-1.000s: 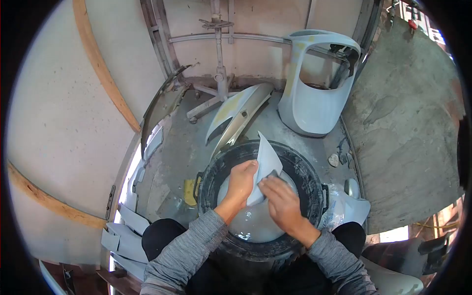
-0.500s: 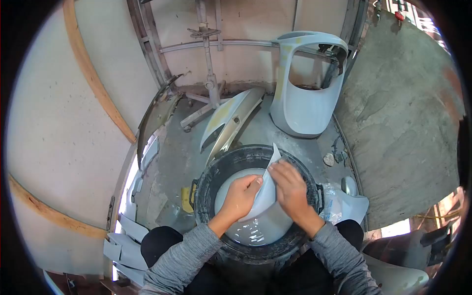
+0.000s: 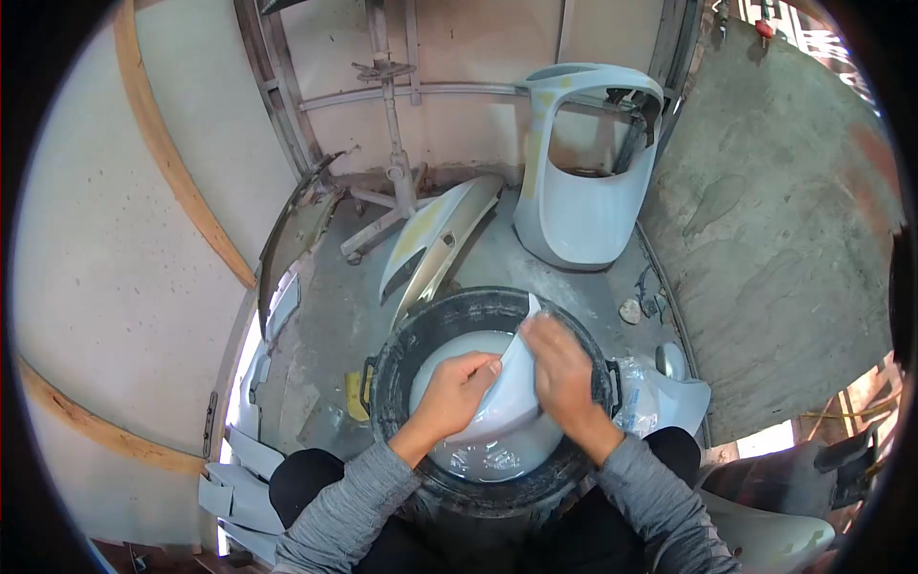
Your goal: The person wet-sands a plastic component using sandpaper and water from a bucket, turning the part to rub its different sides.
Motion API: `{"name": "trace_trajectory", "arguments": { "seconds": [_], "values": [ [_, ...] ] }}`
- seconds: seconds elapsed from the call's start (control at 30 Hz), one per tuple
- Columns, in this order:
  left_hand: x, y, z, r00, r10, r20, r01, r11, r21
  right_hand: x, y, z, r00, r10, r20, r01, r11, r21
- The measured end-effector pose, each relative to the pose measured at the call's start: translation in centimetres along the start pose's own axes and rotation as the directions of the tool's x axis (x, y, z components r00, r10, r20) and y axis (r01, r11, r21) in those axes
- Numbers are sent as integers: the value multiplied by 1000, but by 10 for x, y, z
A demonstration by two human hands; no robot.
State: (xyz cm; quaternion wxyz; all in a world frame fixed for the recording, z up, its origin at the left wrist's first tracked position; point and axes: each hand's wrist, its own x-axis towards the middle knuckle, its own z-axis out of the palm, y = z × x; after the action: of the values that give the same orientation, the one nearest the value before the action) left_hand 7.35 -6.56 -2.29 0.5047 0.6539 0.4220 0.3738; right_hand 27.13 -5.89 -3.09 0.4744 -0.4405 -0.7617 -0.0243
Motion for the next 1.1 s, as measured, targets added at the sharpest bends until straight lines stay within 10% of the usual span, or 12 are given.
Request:
{"name": "trace_trajectory", "arguments": {
  "seconds": [1.1],
  "values": [
    [8, -12, 8, 999, -37, 35, 38, 999, -10, 4, 11, -1, 989, 101, 112, -104, 994, 29]
  ]
}}
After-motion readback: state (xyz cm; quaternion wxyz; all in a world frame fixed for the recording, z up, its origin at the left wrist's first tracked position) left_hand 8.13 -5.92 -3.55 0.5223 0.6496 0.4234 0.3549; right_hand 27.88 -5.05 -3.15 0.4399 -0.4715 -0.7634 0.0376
